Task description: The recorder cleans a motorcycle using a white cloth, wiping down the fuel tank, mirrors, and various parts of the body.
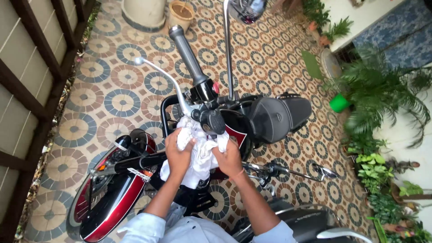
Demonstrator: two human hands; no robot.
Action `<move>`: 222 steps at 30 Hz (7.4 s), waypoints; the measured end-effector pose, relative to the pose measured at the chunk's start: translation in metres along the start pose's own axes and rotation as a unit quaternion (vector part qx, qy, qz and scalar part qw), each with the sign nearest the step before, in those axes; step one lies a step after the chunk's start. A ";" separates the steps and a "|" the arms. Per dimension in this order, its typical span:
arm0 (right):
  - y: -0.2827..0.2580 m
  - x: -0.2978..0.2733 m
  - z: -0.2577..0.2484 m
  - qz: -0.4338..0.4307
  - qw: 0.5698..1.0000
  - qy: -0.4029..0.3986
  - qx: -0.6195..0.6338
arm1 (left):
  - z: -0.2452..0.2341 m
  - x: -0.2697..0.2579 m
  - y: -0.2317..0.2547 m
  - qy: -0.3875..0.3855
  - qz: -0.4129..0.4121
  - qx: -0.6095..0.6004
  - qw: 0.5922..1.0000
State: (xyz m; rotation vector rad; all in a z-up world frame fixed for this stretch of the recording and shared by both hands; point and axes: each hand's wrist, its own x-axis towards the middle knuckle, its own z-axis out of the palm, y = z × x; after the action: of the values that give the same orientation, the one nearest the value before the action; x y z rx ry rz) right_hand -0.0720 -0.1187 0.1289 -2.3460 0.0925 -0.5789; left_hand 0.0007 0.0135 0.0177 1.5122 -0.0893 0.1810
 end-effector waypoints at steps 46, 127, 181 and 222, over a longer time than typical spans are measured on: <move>-0.117 0.103 -0.032 -0.194 0.950 -0.112 -0.218 | 0.020 0.050 -0.060 -0.222 -0.103 -0.208 0.947; 0.028 0.202 0.008 -0.047 0.863 -0.153 0.480 | -0.010 -0.068 0.054 -0.188 0.214 0.067 0.956; 0.399 -0.283 -0.359 0.380 0.786 -0.185 0.451 | 0.276 -0.261 0.032 -0.679 -0.204 -0.029 0.705; 0.576 -0.118 -0.422 0.226 0.895 -0.365 0.117 | 0.553 -0.377 -0.168 -0.315 -0.323 -0.133 0.883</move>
State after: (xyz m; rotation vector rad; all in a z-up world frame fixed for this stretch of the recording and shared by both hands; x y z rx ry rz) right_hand -0.3060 -0.7872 -0.0211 -2.0542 0.1981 0.5029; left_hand -0.3109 -0.5698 -0.1793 1.1998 -0.1162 -0.8368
